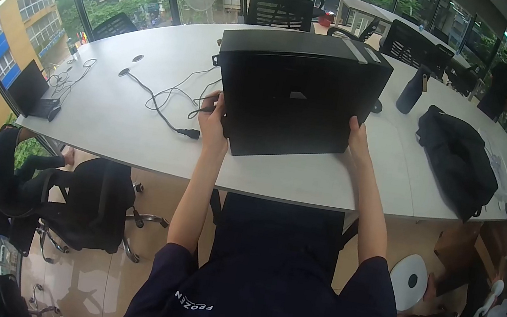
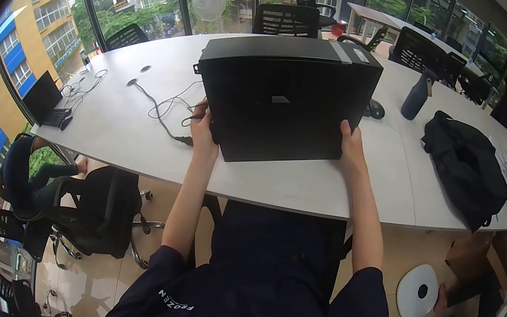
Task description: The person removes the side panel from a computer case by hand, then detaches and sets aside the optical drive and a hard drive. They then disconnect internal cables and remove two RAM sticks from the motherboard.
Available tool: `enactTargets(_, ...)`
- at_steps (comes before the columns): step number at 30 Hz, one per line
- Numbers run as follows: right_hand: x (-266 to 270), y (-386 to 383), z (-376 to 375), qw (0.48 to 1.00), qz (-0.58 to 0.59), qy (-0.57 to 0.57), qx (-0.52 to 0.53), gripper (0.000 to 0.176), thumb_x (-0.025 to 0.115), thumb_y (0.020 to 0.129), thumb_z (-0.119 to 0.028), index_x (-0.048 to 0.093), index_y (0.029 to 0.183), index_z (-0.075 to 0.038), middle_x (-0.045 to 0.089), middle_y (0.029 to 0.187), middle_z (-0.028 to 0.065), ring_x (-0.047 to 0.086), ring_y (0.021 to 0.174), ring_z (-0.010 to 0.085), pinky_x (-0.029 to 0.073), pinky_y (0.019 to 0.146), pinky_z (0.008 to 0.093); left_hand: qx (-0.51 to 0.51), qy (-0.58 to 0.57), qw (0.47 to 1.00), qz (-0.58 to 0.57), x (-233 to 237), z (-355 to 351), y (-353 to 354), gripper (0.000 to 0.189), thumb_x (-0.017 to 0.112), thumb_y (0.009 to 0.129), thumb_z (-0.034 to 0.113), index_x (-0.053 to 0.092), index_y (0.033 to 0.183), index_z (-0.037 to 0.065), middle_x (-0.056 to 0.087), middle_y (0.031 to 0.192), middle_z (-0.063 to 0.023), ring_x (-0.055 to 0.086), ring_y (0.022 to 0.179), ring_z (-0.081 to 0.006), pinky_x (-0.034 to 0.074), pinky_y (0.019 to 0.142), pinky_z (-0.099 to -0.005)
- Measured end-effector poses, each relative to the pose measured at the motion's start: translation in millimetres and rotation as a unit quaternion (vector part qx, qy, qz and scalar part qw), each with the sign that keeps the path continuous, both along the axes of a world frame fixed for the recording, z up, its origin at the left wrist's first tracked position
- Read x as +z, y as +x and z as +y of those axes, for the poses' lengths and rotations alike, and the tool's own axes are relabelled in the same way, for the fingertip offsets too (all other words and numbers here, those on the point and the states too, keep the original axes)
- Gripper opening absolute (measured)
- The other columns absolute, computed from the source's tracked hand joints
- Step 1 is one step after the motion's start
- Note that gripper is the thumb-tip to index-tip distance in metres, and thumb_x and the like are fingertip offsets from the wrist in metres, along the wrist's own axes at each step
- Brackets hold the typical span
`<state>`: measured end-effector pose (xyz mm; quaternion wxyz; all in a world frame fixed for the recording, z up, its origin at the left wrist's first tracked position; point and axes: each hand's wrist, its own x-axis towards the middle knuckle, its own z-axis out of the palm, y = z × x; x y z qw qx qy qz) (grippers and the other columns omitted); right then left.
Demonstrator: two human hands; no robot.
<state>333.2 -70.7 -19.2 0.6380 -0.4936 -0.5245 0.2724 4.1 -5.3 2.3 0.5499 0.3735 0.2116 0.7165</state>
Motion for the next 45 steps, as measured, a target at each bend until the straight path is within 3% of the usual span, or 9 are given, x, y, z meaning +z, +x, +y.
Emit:
enactTargets(6,1,1,0,0.999,0.003,-0.036,0.002,0.089,0.051,0.093,-0.071,0.049,0.133,0.009,0.063,0.121,0.0160,0.062,0.112,0.0229,0.049,0.096,0.0341,0.028,-0.011,1.000,0.003,-2,6,-3,0.018,0.060,0.103,0.020,0.059,0.112,0.005,0.063,0.094,-0.0014,0.058,0.080,-0.0086,0.048,0.070,-0.0234)
enactTargets(8,1,-1,-1,0.999,0.007,-0.030,-0.009,0.089,0.051,0.094,-0.071,0.049,0.132,0.009,0.064,0.119,0.0161,0.064,0.109,0.0229,0.050,0.094,0.0337,0.003,-0.043,0.981,-0.189,-18,26,-28,0.015,0.057,0.105,0.023,0.058,0.106,0.008,0.056,0.090,0.0004,0.052,0.076,-0.0079,0.043,0.071,-0.0252)
enactTargets(18,0,-3,-4,0.999,0.001,-0.037,-0.015,0.085,0.051,0.093,-0.072,0.052,0.126,0.007,0.064,0.116,0.0149,0.064,0.107,0.0217,0.051,0.092,0.0337,-0.027,-0.113,0.990,0.075,-12,33,-77,0.012,0.063,0.092,0.021,0.059,0.090,0.010,0.060,0.080,-0.0013,0.056,0.070,-0.0118,0.041,0.069,-0.0288)
enactTargets(21,1,-3,-2,1.000,0.001,-0.009,-0.023,0.084,0.051,0.093,-0.071,0.052,0.125,0.007,0.064,0.115,0.0148,0.065,0.105,0.0217,0.052,0.090,0.0334,0.030,-0.073,0.862,0.501,-5,41,-99,0.028,0.065,0.086,0.030,0.066,0.091,0.002,0.066,0.077,-0.0075,0.064,0.076,-0.0205,0.047,0.081,-0.0348)
enactTargets(22,4,-5,-4,1.000,0.003,-0.005,-0.014,0.085,0.051,0.094,-0.071,0.051,0.127,0.007,0.064,0.115,0.0148,0.064,0.106,0.0220,0.052,0.091,0.0335,0.032,-0.073,0.862,0.501,-6,42,-103,0.028,0.065,0.086,0.030,0.066,0.091,0.002,0.066,0.077,-0.0075,0.064,0.076,-0.0205,0.047,0.081,-0.0348)
enactTargets(24,3,-6,-4,1.000,0.007,-0.003,-0.004,0.086,0.051,0.094,-0.071,0.050,0.129,0.007,0.064,0.116,0.0149,0.064,0.107,0.0223,0.051,0.091,0.0335,0.158,-0.116,0.675,0.712,-3,40,-110,0.041,0.067,0.086,0.037,0.066,0.104,0.000,0.069,0.092,-0.0131,0.066,0.092,-0.0299,0.045,0.092,-0.0430)
enactTargets(27,0,0,-4,0.998,0.013,-0.065,-0.019,0.088,0.051,0.094,-0.070,0.047,0.135,0.008,0.063,0.122,0.0156,0.063,0.112,0.0235,0.050,0.096,0.0338,0.266,-0.112,0.550,0.784,-7,31,-109,0.059,0.068,0.085,0.047,0.061,0.113,-0.004,0.065,0.113,-0.0204,0.062,0.110,-0.0342,0.044,0.097,-0.0466)
enactTargets(37,-1,-5,-3,1.000,-0.006,0.007,0.023,0.086,0.047,0.098,-0.067,0.044,0.139,0.008,0.060,0.129,0.0172,0.061,0.117,0.0252,0.049,0.100,0.0345,0.254,0.224,0.796,0.502,28,-59,-38,0.062,0.068,0.088,0.020,0.043,0.140,-0.003,0.052,0.127,-0.0231,0.052,0.120,-0.0373,0.037,0.106,-0.0481)
enactTargets(45,-6,-1,-1,0.999,0.021,0.006,0.047,0.091,0.048,0.096,-0.068,0.037,0.144,0.008,0.058,0.132,0.0175,0.059,0.120,0.0248,0.048,0.102,0.0346,0.346,0.364,0.681,0.533,109,-77,5,0.072,0.076,0.081,0.023,0.045,0.143,0.007,0.040,0.143,-0.0151,0.032,0.140,-0.0367,0.020,0.118,-0.0540)
